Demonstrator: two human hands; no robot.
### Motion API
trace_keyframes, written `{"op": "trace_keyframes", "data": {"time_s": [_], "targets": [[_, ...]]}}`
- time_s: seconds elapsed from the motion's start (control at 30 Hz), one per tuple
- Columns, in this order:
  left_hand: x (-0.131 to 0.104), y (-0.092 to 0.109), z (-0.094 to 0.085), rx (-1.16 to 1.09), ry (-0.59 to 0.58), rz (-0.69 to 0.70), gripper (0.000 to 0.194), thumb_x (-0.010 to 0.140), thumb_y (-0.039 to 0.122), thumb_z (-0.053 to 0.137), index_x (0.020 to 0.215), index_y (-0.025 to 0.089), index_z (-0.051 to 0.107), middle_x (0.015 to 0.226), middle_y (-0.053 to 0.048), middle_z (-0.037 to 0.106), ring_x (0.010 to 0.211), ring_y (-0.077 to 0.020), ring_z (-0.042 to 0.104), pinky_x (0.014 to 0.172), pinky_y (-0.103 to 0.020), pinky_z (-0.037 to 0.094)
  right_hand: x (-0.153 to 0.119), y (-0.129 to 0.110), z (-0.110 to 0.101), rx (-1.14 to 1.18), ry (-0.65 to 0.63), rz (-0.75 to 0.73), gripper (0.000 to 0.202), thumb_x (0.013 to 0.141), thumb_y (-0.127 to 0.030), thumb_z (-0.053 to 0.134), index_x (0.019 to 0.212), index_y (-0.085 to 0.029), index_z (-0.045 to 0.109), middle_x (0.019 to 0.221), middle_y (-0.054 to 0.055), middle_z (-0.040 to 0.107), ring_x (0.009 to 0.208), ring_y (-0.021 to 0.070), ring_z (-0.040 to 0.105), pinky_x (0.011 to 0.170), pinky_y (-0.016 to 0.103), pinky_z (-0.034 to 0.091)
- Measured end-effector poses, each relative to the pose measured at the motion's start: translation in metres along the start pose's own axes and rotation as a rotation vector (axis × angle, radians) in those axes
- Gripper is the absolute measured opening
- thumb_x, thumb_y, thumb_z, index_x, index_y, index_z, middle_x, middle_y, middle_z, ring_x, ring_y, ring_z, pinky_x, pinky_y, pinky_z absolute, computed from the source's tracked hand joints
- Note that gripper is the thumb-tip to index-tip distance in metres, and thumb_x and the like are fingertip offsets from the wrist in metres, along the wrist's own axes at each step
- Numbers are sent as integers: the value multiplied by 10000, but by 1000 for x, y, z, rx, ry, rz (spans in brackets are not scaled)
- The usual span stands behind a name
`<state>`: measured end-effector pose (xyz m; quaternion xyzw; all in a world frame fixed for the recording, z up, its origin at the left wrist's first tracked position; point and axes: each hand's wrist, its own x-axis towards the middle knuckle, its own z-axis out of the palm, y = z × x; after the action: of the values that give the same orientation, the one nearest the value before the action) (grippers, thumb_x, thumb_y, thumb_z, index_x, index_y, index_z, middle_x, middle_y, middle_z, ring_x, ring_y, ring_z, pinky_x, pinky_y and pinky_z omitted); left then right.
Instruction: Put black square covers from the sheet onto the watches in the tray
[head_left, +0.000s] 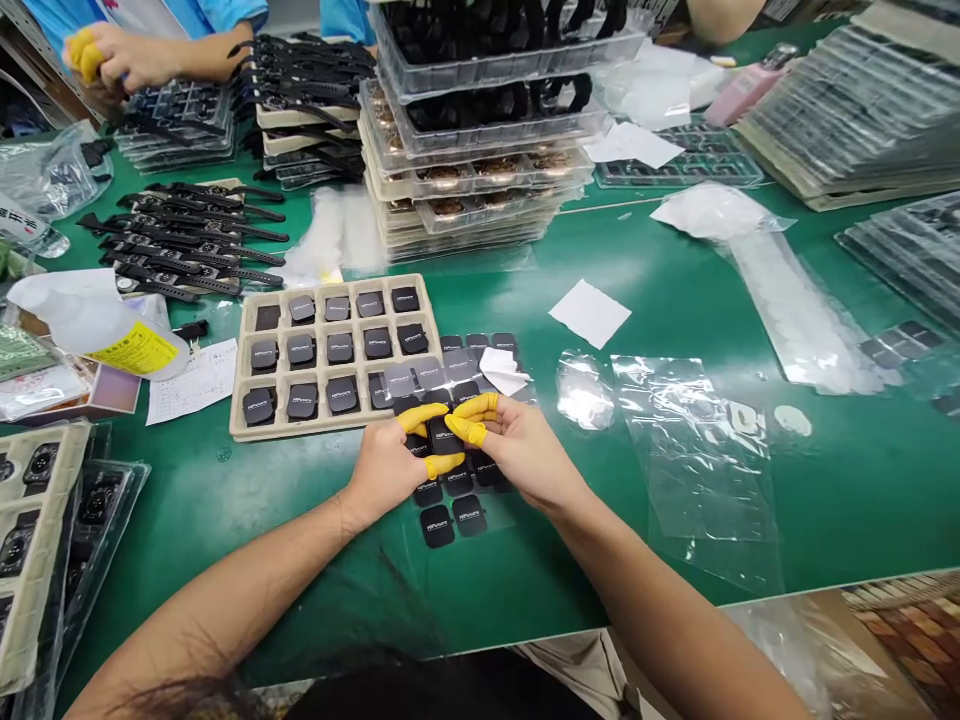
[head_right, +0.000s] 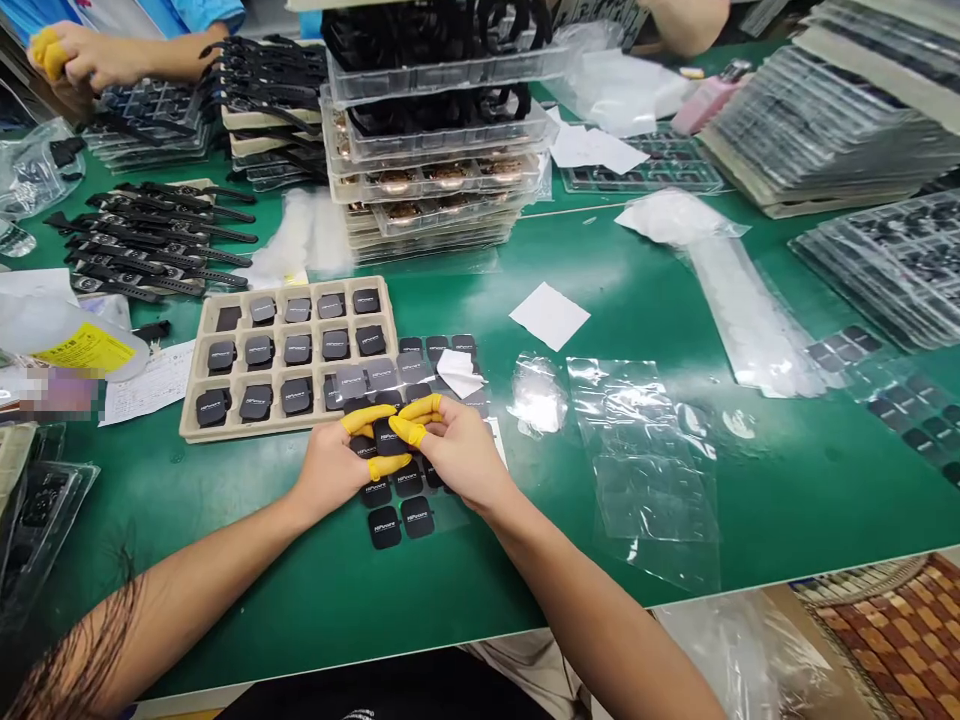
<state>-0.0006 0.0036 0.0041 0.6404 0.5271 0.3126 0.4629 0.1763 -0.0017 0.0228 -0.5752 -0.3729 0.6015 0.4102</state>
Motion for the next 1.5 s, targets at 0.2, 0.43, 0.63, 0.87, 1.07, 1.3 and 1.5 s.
{"op": "trace_keyframes", "data": {"time_s": [0.2,0.43,0.63,0.87,1.07,1.3,1.5], "targets": [[0,-2,1,8,-16,-1,548,678,268,855,1210,246,727,988,-8,794,850,-188,731,827,-304,591,-1,0,1,-41,23,-9,450,594,-496,893,866,-188,708,827,53,738,773,200,689,711,349,578],[0,-1,0,34,-19,1,558,675,257,855,1218,243,725,995,-7,795,855,-186,728,830,-301,590,-2,-1,3,-84,43,-32,431,599,-493,886,851,-189,712,825,52,734,770,195,677,696,338,570],[0,0,1,47,-8,-13,556,664,256,864,1204,251,729,965,-4,795,844,-191,733,846,-322,594,-2,0,5,-121,63,-59,431,615,-517,865,853,-192,714,838,62,740,762,201,681,678,346,577],[0,1,0,35,-14,-25,559,668,267,861,1209,239,725,971,-11,797,854,-205,741,868,-343,595,-2,1,4,-127,79,-44,443,611,-515,870,865,-193,704,881,74,747,782,211,695,690,353,585],[0,1,0,32,-24,-26,561,672,278,862,1212,233,717,1030,-19,798,903,-215,745,886,-347,591,-3,2,5,-122,73,-54,437,623,-516,867,870,-191,710,888,73,745,774,202,683,692,344,572],[0,1,0,35,-28,-25,565,672,282,860,1215,226,716,1043,-24,799,899,-212,746,857,-330,597,-4,-1,7,-116,82,-35,432,603,-482,889,863,-188,710,855,56,733,750,185,662,662,317,550],[-1,2,1,44,-10,-15,554,673,264,855,1208,225,718,1021,-12,799,886,-193,743,851,-314,596,-6,1,7,-167,81,-50,403,650,-487,855,877,-195,694,848,49,725,767,191,664,666,318,554]]}}
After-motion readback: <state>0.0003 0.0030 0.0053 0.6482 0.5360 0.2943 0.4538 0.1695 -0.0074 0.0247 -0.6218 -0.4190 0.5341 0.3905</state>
